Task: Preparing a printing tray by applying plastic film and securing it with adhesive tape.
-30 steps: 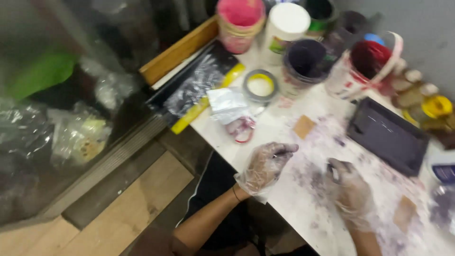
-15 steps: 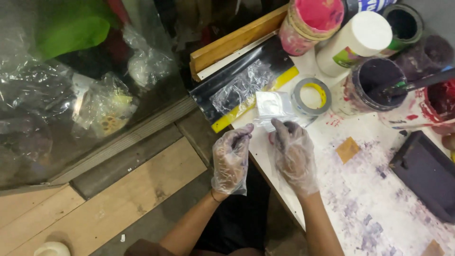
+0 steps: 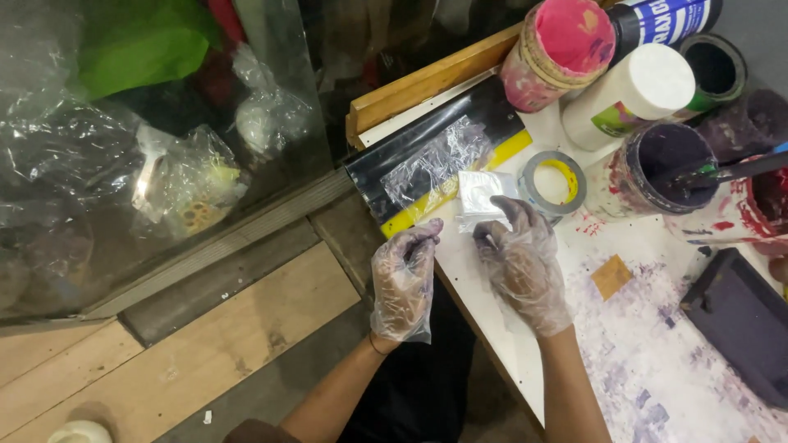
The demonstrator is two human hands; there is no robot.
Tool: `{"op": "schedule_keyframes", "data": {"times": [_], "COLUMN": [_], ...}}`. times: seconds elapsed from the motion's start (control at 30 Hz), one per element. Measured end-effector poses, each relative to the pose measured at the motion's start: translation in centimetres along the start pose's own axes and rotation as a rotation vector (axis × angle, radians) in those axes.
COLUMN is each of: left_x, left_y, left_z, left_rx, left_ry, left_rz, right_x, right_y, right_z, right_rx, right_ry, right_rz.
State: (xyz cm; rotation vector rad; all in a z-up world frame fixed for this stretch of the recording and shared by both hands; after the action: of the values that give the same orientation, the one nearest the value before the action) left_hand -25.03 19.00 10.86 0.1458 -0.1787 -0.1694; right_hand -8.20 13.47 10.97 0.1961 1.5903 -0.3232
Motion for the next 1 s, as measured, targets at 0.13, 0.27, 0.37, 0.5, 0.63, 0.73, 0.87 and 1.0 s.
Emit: {"op": "schedule_keyframes", "data": {"times": [0.13,0.27,0.37,0.5,0.63,0.73,0.87,1.0], "left_x": [0.0,0.1,-0.1,-0.3,-0.1,0.5,1.7,3.0], "left_y": [-0.2,-0.4,-0.4,-0.5,-0.5,-0.2,0.5,1.1], "left_z": [-0.3,-0.5,0.5,0.1,0.1,0.8,1.1,0.0], "left_rx": [-0.013,0.028,0.039,0.069,0.088,0.122,0.146,0.207], "left_ry": [0.028,0.033,0.044,0.093,0.069,0.069,0.103,0.107], "left_rz": [-0.013,-0.051,-0.049,-0.044,-0.081,-0.111,-0.183,-0.314], "right_x": [0.0,0.7,0.7,1.1,1.7,1.1,-0.7,-0.2], "right_y": [-0.2,0.4,0.8,0.0,-0.4,-1.6,-3.4,-3.7], "right_z": [0.1,-0.3,0.2,-0.1,1.0,1.6,2.2,2.8], "right_rx": [0.006,0.006,0.131,-0.070,0.011,-0.028,-0.124,-0.121], "right_ry": [0.065,-0.045,0.340,0.110,0.127,0.213,0.437,0.529], "right_rz": [0.025,-0.135,0.030,0.086,0.055,0.232,0.554,0.656]}}
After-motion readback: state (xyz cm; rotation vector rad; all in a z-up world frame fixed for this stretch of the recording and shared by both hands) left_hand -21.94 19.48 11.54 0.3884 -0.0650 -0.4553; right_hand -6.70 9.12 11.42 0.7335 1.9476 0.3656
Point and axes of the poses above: each hand's wrist, its own y-axis towards the middle knuckle, its own x-axis out of the palm, z = x × y, the point moved 6 cm from there along y, towards the middle knuckle, and after that the axes turned 4 degrees about -x, right-handed, at the moved point
